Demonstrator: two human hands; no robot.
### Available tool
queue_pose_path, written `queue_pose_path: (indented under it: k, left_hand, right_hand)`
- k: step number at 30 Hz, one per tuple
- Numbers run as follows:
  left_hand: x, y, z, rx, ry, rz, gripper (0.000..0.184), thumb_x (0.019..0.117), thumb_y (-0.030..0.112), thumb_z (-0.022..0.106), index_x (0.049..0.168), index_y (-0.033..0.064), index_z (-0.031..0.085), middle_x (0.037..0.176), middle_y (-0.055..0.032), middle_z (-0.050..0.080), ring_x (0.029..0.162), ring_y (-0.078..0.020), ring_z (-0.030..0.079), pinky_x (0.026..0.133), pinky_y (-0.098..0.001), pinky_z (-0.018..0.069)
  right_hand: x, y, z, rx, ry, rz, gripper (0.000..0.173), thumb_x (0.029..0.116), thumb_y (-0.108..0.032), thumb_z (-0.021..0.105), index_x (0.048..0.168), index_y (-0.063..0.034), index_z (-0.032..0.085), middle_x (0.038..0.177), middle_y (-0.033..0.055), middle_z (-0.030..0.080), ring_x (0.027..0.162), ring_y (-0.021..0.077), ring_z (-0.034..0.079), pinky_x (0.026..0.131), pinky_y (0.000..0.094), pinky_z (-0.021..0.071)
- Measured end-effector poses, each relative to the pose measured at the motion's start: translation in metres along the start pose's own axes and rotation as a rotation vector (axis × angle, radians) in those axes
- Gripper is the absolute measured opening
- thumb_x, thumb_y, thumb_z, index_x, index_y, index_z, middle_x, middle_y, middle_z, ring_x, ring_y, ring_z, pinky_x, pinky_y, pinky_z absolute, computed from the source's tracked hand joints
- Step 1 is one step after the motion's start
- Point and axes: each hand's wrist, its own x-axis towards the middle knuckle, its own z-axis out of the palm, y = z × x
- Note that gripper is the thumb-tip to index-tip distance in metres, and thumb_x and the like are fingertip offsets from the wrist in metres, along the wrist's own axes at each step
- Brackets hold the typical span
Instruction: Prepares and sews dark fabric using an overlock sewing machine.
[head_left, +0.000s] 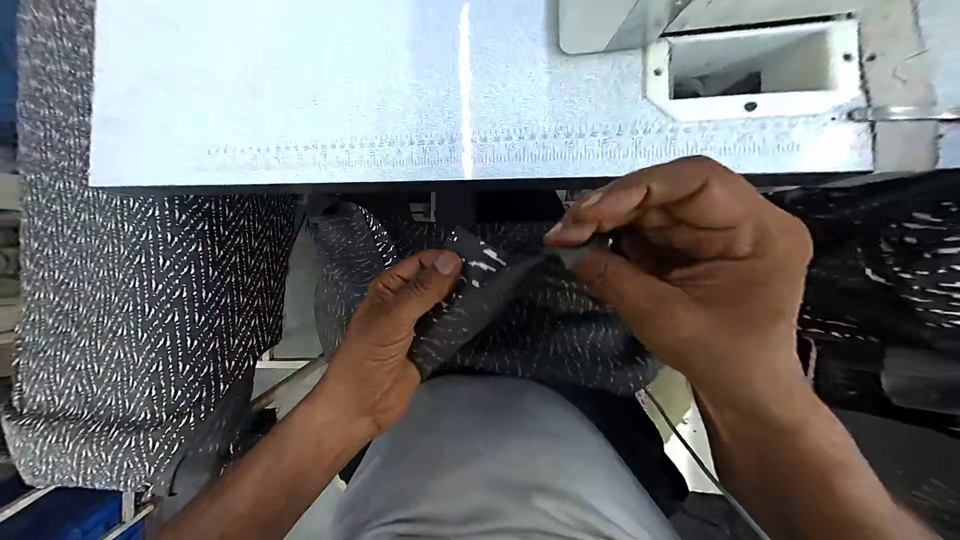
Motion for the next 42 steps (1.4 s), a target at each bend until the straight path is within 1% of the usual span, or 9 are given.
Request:
queue_pose_path:
  k: [6, 9, 12, 15, 19, 22, 25, 37, 42]
  left_hand:
    - [0.010, 0.015, 0.003, 0.283, 0.032, 0.240, 0.026, 0.1094, 0.029, 0.049, 0.108, 0.0107, 0.067, 0.095, -0.0044, 0.067, 0.083, -0.0104, 0.067, 0.074, -0.0284, 0.0597]
    - [0.011, 0.029, 0.021, 0.398, -0.060, 0.335, 0.025, 0.1108, 0.025, 0.046, 0.113, 0.0091, 0.064, 0.095, -0.0061, 0.066, 0.081, -0.0116, 0.067, 0.070, -0.0286, 0.0600]
    - [0.015, 0.044, 0.030, 0.423, -0.125, 0.432, 0.023, 0.1096, 0.022, 0.049, 0.113, 0.0067, 0.065, 0.091, -0.0085, 0.066, 0.074, -0.0124, 0.067, 0.062, -0.0265, 0.0594]
    - [0.019, 0.055, 0.028, 0.484, -0.136, 0.518, 0.018, 0.1060, 0.016, 0.056, 0.112, 0.0044, 0.069, 0.094, -0.0080, 0.068, 0.078, -0.0132, 0.067, 0.069, -0.0277, 0.0602]
    - [0.021, 0.066, 0.026, 0.538, -0.160, 0.522, 0.012, 0.1019, 0.009, 0.062, 0.108, 0.0019, 0.069, 0.090, -0.0080, 0.069, 0.076, -0.0120, 0.068, 0.069, -0.0256, 0.0597]
    - [0.012, 0.072, 0.030, 0.606, -0.145, 0.532, 0.012, 0.1028, 0.012, 0.061, 0.105, 0.0049, 0.071, 0.084, -0.0040, 0.068, 0.067, -0.0069, 0.063, 0.058, -0.0181, 0.0549]
    - [0.009, 0.073, 0.024, 0.577, -0.161, 0.577, 0.017, 0.1042, 0.010, 0.057, 0.107, 0.0041, 0.072, 0.086, -0.0050, 0.068, 0.070, -0.0078, 0.064, 0.061, -0.0205, 0.0561]
    - [0.004, 0.077, 0.015, 0.540, -0.241, 0.620, 0.024, 0.1059, 0.016, 0.055, 0.105, 0.0028, 0.075, 0.091, -0.0055, 0.072, 0.081, -0.0094, 0.069, 0.075, -0.0247, 0.0600]
    - [0.003, 0.095, 0.018, 0.744, -0.226, 0.739, 0.009, 0.0972, 0.008, 0.068, 0.102, 0.0032, 0.074, 0.085, -0.0014, 0.071, 0.069, -0.0058, 0.064, 0.064, -0.0197, 0.0559]
  right_hand:
    - [-0.014, -0.028, 0.008, -0.419, -0.001, -0.145, 0.015, 0.0911, -0.011, 0.064, 0.105, -0.0145, 0.067, 0.099, -0.0060, 0.065, 0.092, 0.0012, 0.061, 0.077, 0.0175, 0.0531]
    - [0.005, -0.037, 0.005, -0.346, -0.059, -0.023, 0.015, 0.0861, -0.011, 0.062, 0.098, -0.0150, 0.068, 0.096, -0.0071, 0.062, 0.083, -0.0008, 0.060, 0.066, 0.0145, 0.0521]
    - [0.012, -0.055, -0.007, -0.068, -0.187, 0.022, 0.014, 0.0891, -0.019, 0.069, 0.100, -0.0190, 0.060, 0.099, -0.0103, 0.068, 0.087, 0.0016, 0.066, 0.068, 0.0173, 0.0585]
    - [0.007, -0.046, -0.007, -0.158, -0.176, 0.073, 0.015, 0.0864, -0.015, 0.067, 0.100, -0.0215, 0.069, 0.082, -0.0151, 0.067, 0.067, -0.0035, 0.062, 0.053, 0.0148, 0.0531]
    - [0.014, -0.058, 0.003, 0.032, -0.362, 0.034, 0.021, 0.1042, -0.028, 0.059, 0.101, -0.0153, 0.075, 0.078, -0.0131, 0.065, 0.066, -0.0066, 0.057, 0.055, 0.0111, 0.0484]
    - [0.037, -0.057, 0.011, -0.005, -0.208, 0.043, 0.010, 0.0977, -0.017, 0.069, 0.103, -0.0117, 0.075, 0.080, -0.0095, 0.069, 0.064, -0.0026, 0.060, 0.053, 0.0125, 0.0512]
    - [0.048, -0.054, 0.016, 0.044, -0.078, 0.148, 0.004, 0.0964, -0.015, 0.070, 0.095, -0.0116, 0.070, 0.068, -0.0067, 0.064, 0.053, 0.0013, 0.056, 0.042, 0.0141, 0.0444]
    - [0.045, -0.049, 0.026, 0.076, -0.024, 0.196, 0.005, 0.0987, -0.016, 0.067, 0.095, -0.0124, 0.066, 0.063, -0.0067, 0.059, 0.047, 0.0013, 0.049, 0.038, 0.0138, 0.0363]
    - [0.044, -0.050, 0.029, -0.019, -0.005, 0.027, 0.004, 0.0984, -0.014, 0.066, 0.098, -0.0107, 0.065, 0.073, -0.0076, 0.061, 0.058, -0.0015, 0.055, 0.046, 0.0121, 0.0442]
